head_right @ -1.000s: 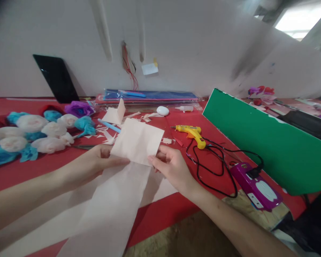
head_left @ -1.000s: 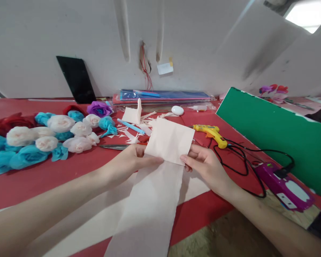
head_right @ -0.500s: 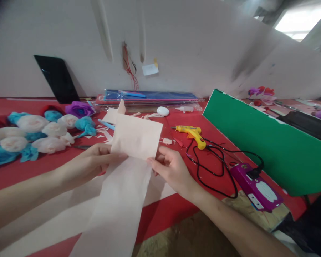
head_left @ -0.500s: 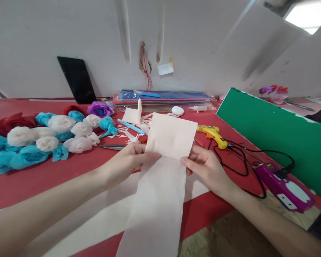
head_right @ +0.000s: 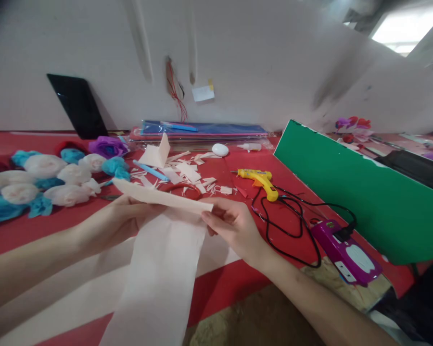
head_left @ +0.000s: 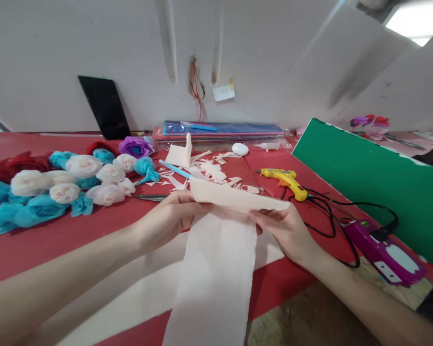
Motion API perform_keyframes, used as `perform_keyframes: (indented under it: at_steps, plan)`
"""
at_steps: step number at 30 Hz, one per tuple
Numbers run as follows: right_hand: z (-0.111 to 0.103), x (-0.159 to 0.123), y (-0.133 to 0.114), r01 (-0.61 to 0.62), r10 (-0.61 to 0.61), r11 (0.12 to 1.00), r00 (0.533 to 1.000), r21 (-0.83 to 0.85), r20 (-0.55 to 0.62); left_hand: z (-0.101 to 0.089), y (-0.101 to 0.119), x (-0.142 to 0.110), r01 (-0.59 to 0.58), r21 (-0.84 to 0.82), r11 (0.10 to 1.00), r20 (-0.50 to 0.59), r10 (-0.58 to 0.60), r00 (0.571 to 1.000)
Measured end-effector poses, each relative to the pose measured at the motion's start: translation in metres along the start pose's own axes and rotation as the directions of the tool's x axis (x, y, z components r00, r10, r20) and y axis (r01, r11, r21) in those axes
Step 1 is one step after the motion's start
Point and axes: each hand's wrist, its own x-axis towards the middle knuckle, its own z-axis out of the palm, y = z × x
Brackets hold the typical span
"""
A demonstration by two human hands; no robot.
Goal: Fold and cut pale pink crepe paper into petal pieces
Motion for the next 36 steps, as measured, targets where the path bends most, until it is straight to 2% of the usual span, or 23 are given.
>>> perform_keyframes:
  at_steps: [6, 15, 18, 22, 26, 32, 36]
  plan:
    - [0.0, 0.0, -0.005, 0.081, -0.082, 0.995, 0.996, 0.051, 0.032, -0.005, -0.001, 0.002, -0.023, 0.044, 0.999, 0.053, 0.02, 0.998]
    - [-0.003, -0.001, 0.003, 0.01, -0.016, 0.991, 0.999, 0.133, 0.047, -0.003, 0.008, -0.004, -0.068, 0.13, 0.989, 0.119, 0.052, 0.992]
    - [-0.004, -0.002, 0.003, -0.029, 0.026, 0.994, 0.999, 0.108, 0.033, 0.0, 0.011, -0.006, -0.045, 0.097, 0.994, 0.144, 0.03, 0.989]
    - [-0.005, -0.003, 0.004, -0.051, 0.051, 0.999, 0.999, 0.006, -0.014, 0.002, 0.012, -0.006, 0.043, 0.057, 0.997, 0.148, -0.051, 0.988]
    - [-0.005, -0.002, 0.005, -0.017, 0.017, 0.998, 1.0, -0.068, -0.003, 0.001, 0.01, -0.003, -0.008, 0.104, 0.995, 0.107, -0.004, 0.994]
    - [-0.008, -0.001, 0.002, 0.014, -0.007, 0.997, 0.995, -0.076, 0.103, -0.005, 0.01, -0.001, -0.015, 0.416, 0.909, 0.036, 0.001, 0.999]
    - [-0.011, 0.001, 0.006, -0.05, 0.047, 0.999, 0.963, 0.006, 0.264, -0.005, 0.011, -0.001, -0.073, 0.479, 0.875, 0.067, 0.047, 0.997]
